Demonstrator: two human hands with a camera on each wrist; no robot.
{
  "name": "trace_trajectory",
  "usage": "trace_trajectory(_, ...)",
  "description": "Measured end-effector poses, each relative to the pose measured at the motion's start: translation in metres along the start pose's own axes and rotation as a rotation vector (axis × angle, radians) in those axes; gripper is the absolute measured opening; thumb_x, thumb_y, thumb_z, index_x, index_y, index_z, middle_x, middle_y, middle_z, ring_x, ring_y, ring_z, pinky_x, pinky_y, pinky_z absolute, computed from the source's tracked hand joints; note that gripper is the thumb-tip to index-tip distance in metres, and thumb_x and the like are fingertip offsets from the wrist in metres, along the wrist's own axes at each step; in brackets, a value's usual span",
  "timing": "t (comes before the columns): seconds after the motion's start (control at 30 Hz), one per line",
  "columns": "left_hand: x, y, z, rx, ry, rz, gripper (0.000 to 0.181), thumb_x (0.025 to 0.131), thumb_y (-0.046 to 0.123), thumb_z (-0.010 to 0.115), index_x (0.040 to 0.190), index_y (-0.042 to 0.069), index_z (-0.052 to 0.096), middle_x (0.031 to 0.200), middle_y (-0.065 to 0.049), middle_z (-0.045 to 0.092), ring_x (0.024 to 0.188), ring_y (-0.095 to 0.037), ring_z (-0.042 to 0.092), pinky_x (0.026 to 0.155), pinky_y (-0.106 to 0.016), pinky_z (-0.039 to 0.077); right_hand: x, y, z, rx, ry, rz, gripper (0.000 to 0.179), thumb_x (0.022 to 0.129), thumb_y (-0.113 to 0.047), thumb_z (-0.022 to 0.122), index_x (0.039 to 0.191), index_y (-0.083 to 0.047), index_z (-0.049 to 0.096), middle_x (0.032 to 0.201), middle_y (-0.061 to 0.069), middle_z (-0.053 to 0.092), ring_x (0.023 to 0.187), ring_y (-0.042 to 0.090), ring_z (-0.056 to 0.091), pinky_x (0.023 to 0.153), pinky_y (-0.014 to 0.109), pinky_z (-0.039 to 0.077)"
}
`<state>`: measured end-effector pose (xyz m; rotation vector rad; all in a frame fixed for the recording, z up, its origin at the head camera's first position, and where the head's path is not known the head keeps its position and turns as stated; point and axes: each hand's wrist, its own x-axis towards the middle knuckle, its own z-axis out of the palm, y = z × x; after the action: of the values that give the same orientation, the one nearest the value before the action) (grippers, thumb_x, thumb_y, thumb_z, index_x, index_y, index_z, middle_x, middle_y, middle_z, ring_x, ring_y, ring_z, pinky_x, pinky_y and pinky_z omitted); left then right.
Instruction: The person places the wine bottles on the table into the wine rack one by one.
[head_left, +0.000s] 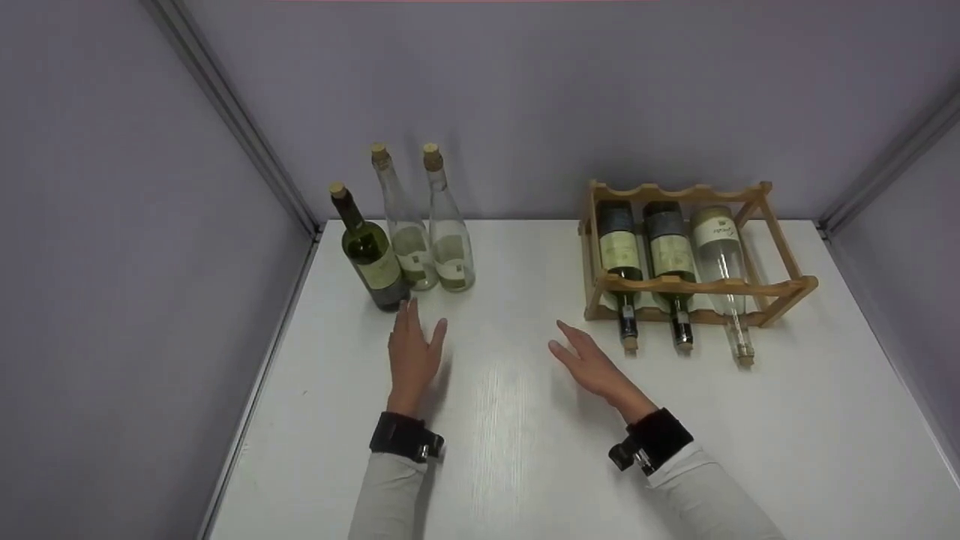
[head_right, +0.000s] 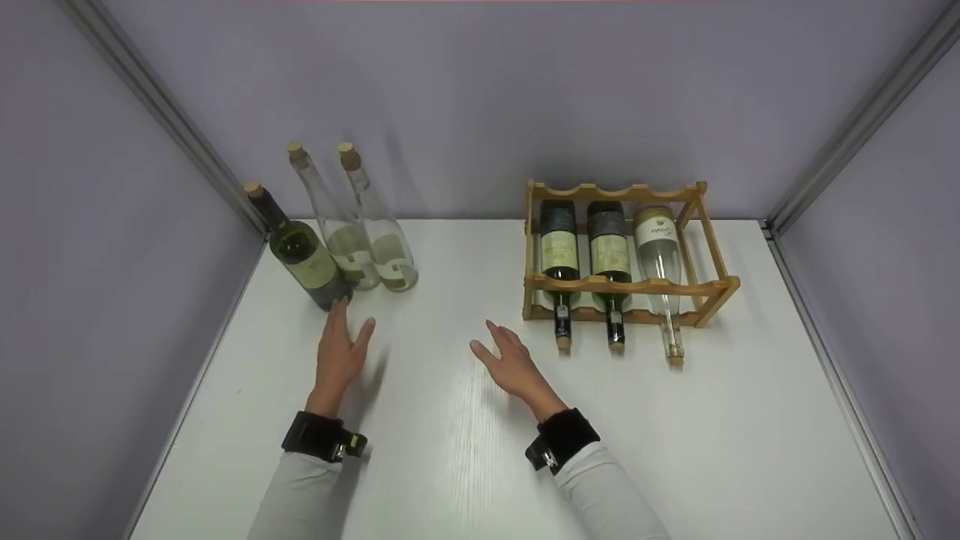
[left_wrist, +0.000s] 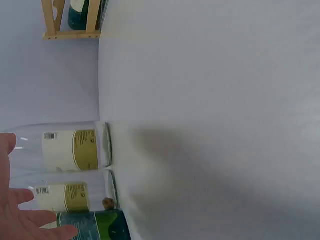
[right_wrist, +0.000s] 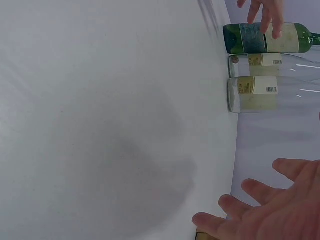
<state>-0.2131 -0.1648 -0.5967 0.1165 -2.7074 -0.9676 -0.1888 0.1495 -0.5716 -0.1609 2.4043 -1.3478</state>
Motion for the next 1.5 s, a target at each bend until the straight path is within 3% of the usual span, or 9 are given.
trace_trajectory(0.2,0.016,-0.009,-0.02,-0.099,0.087,-0.116,0.076,0.1,0.039,0.055,0.153,-0.004,0.021,0.155,-0.025,0.025,0.142,-0.035,0.027,0.113,-0.045,0.026,0.004,-0.01,0.003,0.02,-0.033,-0.01,0.075,0.099,-0.061,0.04,0.158,-0.018,0.022,0.161,0.017,0.015,0.147,0.036,0.011,0.114,0.058,0.013)
trace_trajectory(0.3,0.024,-0.013,-0.029,-0.149,0.125,-0.146,0.076,0.1,0.035,0.056,0.153,-0.003,0.018,0.156,-0.022,0.025,0.143,-0.032,0.026,0.113,-0.043,0.028,0.006,-0.015,0.005,0.032,-0.053,-0.03,0.074,0.1,-0.06,0.04,0.158,-0.018,0.021,0.161,0.017,0.015,0.147,0.035,0.01,0.115,0.058,0.012)
trace_trajectory(0.6,0.051,-0.03,-0.056,-0.26,0.151,-0.261,0.084,0.096,0.036,0.061,0.156,0.002,0.012,0.157,-0.023,0.02,0.145,-0.034,0.02,0.115,-0.045,0.023,0.012,-0.031,0.015,0.023,-0.092,-0.068,0.074,0.098,-0.062,0.04,0.158,-0.022,0.022,0.161,0.011,0.017,0.148,0.031,0.011,0.116,0.055,0.011)
trace_trajectory(0.77,0.063,-0.037,-0.061,-0.332,0.159,-0.259,0.086,0.093,0.028,0.067,0.155,-0.001,0.015,0.156,-0.025,0.022,0.145,-0.036,0.02,0.115,-0.045,0.021,0.016,-0.035,0.02,0.031,-0.103,-0.071,0.074,0.098,-0.063,0.04,0.158,-0.023,0.023,0.161,0.009,0.018,0.148,0.03,0.012,0.116,0.055,0.011)
trace_trajectory(1.03,0.076,-0.038,-0.056,-0.385,0.129,-0.258,0.089,0.091,0.025,0.07,0.155,0.0,0.014,0.155,-0.027,0.023,0.143,-0.038,0.024,0.114,-0.045,0.026,0.019,-0.034,0.023,0.127,-0.122,-0.049,0.074,0.097,-0.064,0.041,0.157,-0.023,0.025,0.161,0.008,0.02,0.147,0.031,0.015,0.115,0.055,0.014)
trace_trajectory(1.23,0.086,-0.035,-0.056,-0.391,0.138,-0.208,0.091,0.088,0.021,0.073,0.155,0.0,0.015,0.154,-0.027,0.024,0.143,-0.038,0.023,0.114,-0.046,0.025,0.023,-0.035,0.023,0.157,-0.148,-0.059,0.074,0.097,-0.064,0.04,0.157,-0.023,0.024,0.161,0.005,0.02,0.147,0.028,0.015,0.116,0.053,0.013)
trace_trajectory(1.37,0.093,-0.036,-0.055,-0.414,0.145,-0.167,0.093,0.084,0.019,0.077,0.154,0.002,0.019,0.154,-0.022,0.028,0.143,-0.033,0.026,0.114,-0.045,0.024,0.026,-0.037,0.023,0.175,-0.158,-0.063,0.074,0.098,-0.063,0.04,0.157,-0.022,0.024,0.161,0.003,0.02,0.148,0.025,0.013,0.117,0.049,0.013)
trace_trajectory(1.5,0.099,-0.038,-0.053,-0.445,0.166,-0.2,0.092,0.082,0.017,0.079,0.154,0.006,0.023,0.154,-0.017,0.033,0.14,-0.031,0.033,0.111,-0.043,0.031,0.029,-0.038,0.023,0.201,-0.174,-0.074,0.073,0.099,-0.061,0.039,0.157,-0.02,0.023,0.162,0.004,0.019,0.148,0.025,0.011,0.117,0.048,0.011)
